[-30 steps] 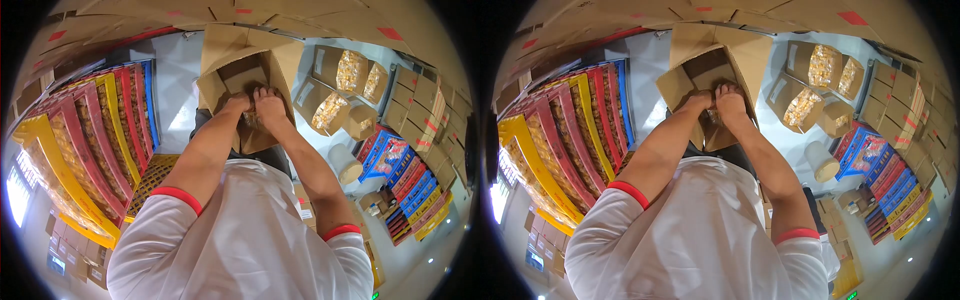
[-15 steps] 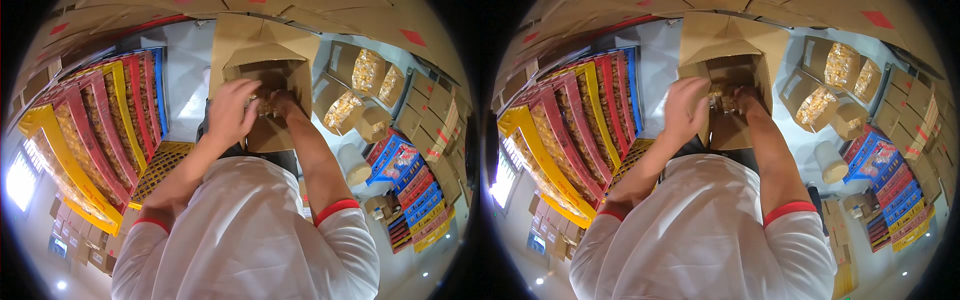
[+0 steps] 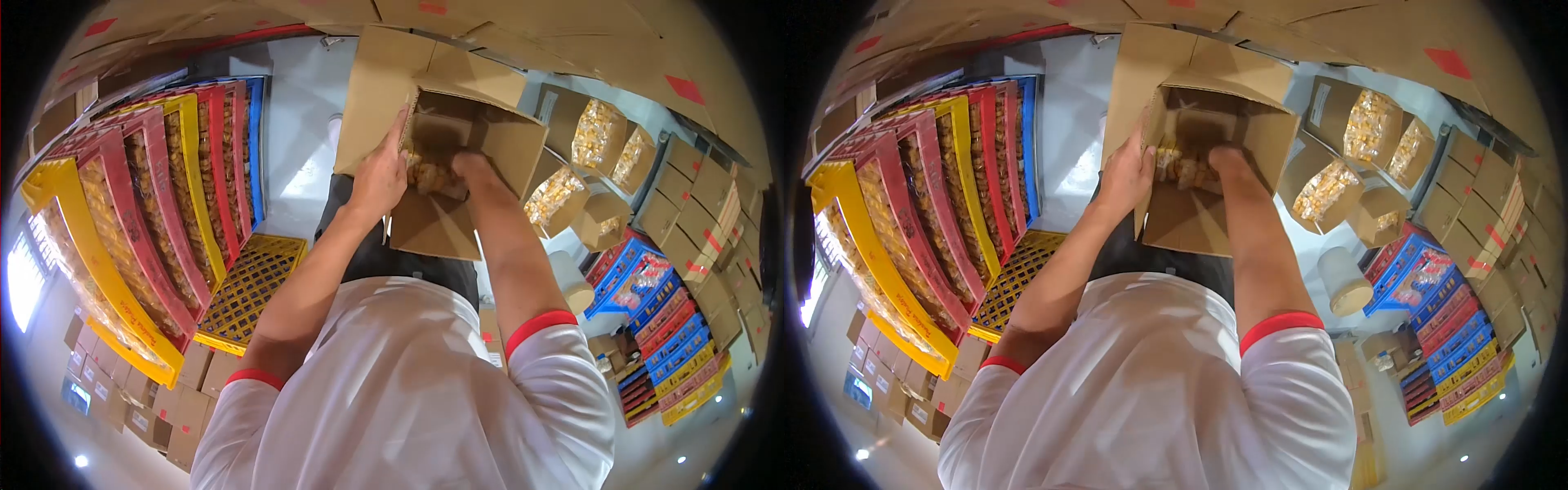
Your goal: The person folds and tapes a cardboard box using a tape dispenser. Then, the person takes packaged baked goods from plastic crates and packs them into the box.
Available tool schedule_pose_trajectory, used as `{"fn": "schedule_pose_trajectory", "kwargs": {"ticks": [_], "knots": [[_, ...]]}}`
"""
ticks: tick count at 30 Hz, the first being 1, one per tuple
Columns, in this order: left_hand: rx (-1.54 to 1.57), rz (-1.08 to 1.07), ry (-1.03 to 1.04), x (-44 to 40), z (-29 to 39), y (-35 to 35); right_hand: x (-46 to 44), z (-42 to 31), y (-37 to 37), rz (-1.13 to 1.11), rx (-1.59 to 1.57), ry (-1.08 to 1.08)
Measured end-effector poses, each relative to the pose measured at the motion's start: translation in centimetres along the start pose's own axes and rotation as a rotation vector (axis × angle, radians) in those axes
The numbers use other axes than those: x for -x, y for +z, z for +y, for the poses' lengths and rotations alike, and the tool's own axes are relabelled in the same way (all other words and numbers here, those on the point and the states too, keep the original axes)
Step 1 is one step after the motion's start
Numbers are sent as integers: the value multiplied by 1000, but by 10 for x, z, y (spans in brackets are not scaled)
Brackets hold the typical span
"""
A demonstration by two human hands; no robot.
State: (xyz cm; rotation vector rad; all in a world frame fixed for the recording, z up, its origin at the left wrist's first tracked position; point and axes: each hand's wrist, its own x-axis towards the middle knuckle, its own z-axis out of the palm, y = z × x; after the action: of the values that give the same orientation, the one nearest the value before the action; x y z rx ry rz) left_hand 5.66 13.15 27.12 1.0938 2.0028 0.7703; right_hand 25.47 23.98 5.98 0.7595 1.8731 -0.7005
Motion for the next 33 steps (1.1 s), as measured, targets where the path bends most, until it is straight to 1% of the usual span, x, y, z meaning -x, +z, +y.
{"fn": "schedule_pose_trajectory", "kwargs": {"ticks": [2,3,4,5,6,7,8,10,11,12,13,14,18,21,24,27,28,30,33], "knots": [[62,-162,-38,-2,7,-9,-9,0,-30,-47,-74,1],[62,-162,-37,-3,14,-13,-11,-5,-49,-64,-119,-9],[111,-257,-181,-6,23,-17,-12,-10,-72,-114,-176,-44],[158,-347,-318,-11,29,-19,-9,-22,-74,-102,-174,-40],[159,-342,-307,-11,25,-13,-16,-32,-61,-76,-202,-182],[87,-182,-130,-6,14,-2,-18,-42,-50,-58,-229,-325],[17,-21,44,-3,8,6,-5,-53,-42,-58,-226,-323],[9,-32,20,-4,4,9,24,-69,-16,34,-729,-229],[-7,-41,-3,-4,2,9,22,-70,-16,30,-727,-227],[-3,-48,-11,-1,5,5,18,-70,-10,-79,-667,-141],[16,-111,-80,-3,9,-1,13,-70,-5,-191,-596,-62],[32,-170,-143,-6,12,-5,10,-64,-3,-220,-584,-47],[40,-139,-109,-2,8,3,8,-60,12,-161,-666,-58],[-20,-56,-24,-1,2,7,1,-59,21,-133,-693,-56],[12,-74,-56,2,6,9,-2,-55,20,-122,-685,-54],[43,-86,-68,-4,15,5,-12,-52,-7,-99,-652,-51],[54,-138,-129,-5,20,-1,-15,-53,-14,-99,-658,-48],[56,-185,-184,-5,22,-1,-23,-55,-19,-106,-717,-61],[-10,-106,-76,-6,14,7,-24,-63,-1,-139,-883,-92]]}}
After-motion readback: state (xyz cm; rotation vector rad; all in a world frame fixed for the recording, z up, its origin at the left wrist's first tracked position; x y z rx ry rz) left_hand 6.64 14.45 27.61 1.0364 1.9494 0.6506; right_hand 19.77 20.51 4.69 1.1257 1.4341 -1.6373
